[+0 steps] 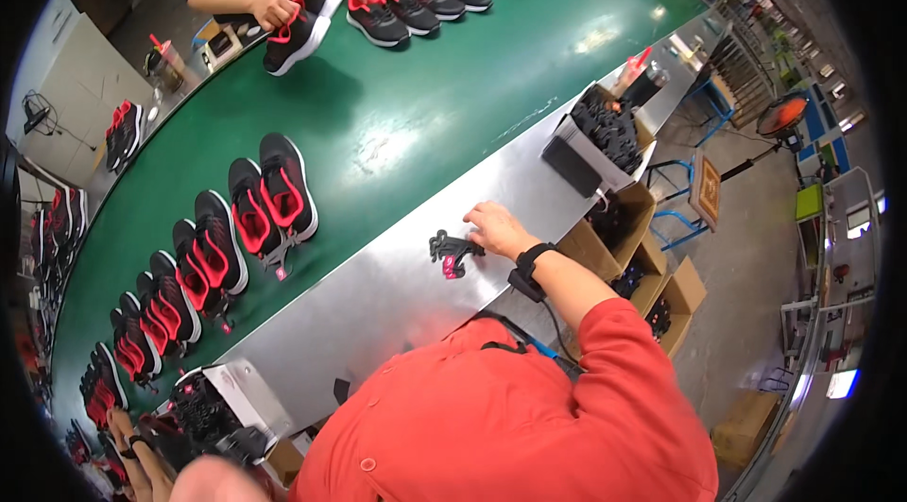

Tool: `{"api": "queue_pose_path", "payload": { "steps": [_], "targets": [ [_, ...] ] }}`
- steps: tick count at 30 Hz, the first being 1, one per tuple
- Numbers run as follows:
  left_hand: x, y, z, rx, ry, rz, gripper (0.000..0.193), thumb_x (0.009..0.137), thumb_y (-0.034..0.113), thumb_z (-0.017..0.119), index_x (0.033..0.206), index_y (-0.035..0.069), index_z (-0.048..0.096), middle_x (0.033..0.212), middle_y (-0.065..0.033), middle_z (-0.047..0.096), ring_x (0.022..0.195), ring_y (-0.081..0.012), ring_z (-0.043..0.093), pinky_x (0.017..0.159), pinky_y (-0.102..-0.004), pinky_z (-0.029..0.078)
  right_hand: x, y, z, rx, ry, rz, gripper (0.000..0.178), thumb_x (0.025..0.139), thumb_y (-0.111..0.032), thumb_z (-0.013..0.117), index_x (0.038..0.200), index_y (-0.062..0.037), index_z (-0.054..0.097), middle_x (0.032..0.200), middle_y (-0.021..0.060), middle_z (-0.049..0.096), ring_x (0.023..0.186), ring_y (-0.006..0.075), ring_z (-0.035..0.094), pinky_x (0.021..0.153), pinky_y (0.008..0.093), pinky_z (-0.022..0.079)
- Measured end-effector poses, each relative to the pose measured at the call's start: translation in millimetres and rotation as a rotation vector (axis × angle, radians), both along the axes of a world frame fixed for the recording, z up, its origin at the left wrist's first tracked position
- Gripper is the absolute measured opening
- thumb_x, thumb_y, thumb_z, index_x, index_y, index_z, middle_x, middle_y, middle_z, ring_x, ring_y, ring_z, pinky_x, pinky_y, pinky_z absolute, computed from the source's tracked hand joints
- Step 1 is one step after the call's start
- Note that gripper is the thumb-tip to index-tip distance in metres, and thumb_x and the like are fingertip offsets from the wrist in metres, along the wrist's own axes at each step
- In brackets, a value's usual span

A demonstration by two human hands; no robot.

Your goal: Insert shoe components or tags into shoes along an active assembly line conveyor belt.

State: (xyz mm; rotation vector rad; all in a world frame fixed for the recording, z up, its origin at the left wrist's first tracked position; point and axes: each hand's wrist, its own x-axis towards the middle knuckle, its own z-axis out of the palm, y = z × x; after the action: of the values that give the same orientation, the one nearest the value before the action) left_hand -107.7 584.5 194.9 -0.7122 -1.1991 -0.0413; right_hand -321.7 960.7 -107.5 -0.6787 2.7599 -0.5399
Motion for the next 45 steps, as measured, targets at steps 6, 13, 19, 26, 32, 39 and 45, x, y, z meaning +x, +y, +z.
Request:
{"api": "queue_pose_path", "payload": {
  "steps": [6, 13, 19, 26, 32, 39, 45],
  "targets": [
    [-61.1, -34.9, -121.1, 0.302, -1.231, 0.058, 0.033, 0.081, -0.002, 0.057, 0.112, 0.007, 0.055, 0.114, -0.0159, 0.06, 0.108, -0.037, 0.057, 0.094, -0.0506, 0.047, 3.4, -14.4, -21.0, 0.042, 0.035, 0.18, 0.036, 0.065, -0.017, 0.078, 0.095, -0.0067, 0.062, 0.095, 0.0134, 0.059, 0.097, 0.0344, 0.056, 0.086, 0.0443, 0.045],
    [-167.0, -29.8, -213.7, 0.412, -1.635, 0.091, 0.034, 0.079, 0.0, 0.063, 0.113, 0.004, 0.061, 0.111, -0.0148, 0.061, 0.108, -0.0341, 0.058, 0.09, -0.0404, 0.048, -11.2, -21.4, -24.3, -0.075, -0.071, 0.151, 0.032, 0.066, -0.014, 0.079, 0.089, -0.0062, 0.059, 0.09, 0.0134, 0.058, 0.091, 0.0359, 0.054, 0.081, 0.045, 0.044],
    [-247.3, -24.0, -275.9, 0.264, -1.874, 0.289, 0.056, 0.079, 0.003, 0.067, 0.132, 0.007, 0.049, 0.128, -0.0119, 0.054, 0.111, -0.0343, 0.058, 0.089, -0.043, 0.05, -42.2, -13.8, -18.4, -0.264, -0.512, -0.079, 0.026, 0.073, -0.014, 0.076, 0.087, -0.0038, 0.057, 0.077, 0.0116, 0.058, 0.073, 0.0271, 0.056, 0.069, 0.0372, 0.046],
    [-283.6, -32.5, -334.8, 0.344, -1.919, 0.241, 0.017, 0.085, 0.002, 0.058, 0.101, 0.005, 0.057, 0.101, -0.0141, 0.064, 0.09, -0.039, 0.062, 0.076, -0.0461, 0.052, -101.6, -103.6, 29.6, -0.546, -0.908, -0.125, 0.019, 0.1, -0.02, 0.049, 0.092, -0.0022, 0.051, 0.07, 0.006, 0.064, 0.06, 0.0142, 0.062, 0.055, 0.0292, 0.047],
    [-279.1, -30.4, -336.1, 0.305, -1.887, 0.223, 0.012, 0.083, 0.003, 0.062, 0.095, 0.004, 0.061, 0.104, -0.011, 0.066, 0.093, -0.0329, 0.065, 0.077, -0.0409, 0.055, -98.1, -182.4, -7.8, -0.729, -1.124, -0.228, 0.022, 0.102, -0.022, 0.044, 0.096, -0.0014, 0.045, 0.067, 0.0095, 0.063, 0.05, 0.0156, 0.063, 0.044, 0.0268, 0.047],
    [-273.1, -35.7, -341.3, 0.3, -1.865, 0.209, 0.012, 0.081, 0.003, 0.064, 0.093, 0.005, 0.063, 0.104, -0.0097, 0.067, 0.093, -0.0308, 0.066, 0.076, -0.0395, 0.056, -76.5, -209.8, -32.6, -0.816, -1.177, -0.32, 0.022, 0.103, -0.022, 0.043, 0.097, -0.0009, 0.043, 0.068, 0.0111, 0.063, 0.049, 0.0151, 0.061, 0.044, 0.0253, 0.048],
    [-272.8, -38.2, -345.1, 0.251, -1.827, 0.191, 0.011, 0.081, 0.005, 0.064, 0.093, 0.005, 0.063, 0.103, -0.0081, 0.067, 0.09, -0.0279, 0.066, 0.073, -0.0375, 0.056, -64.4, -217.4, -39.0, -0.843, -1.181, -0.333, 0.021, 0.105, -0.022, 0.041, 0.098, -0.0023, 0.043, 0.069, 0.011, 0.062, 0.051, 0.0153, 0.061, 0.047, 0.0243, 0.049]
  ]
}}
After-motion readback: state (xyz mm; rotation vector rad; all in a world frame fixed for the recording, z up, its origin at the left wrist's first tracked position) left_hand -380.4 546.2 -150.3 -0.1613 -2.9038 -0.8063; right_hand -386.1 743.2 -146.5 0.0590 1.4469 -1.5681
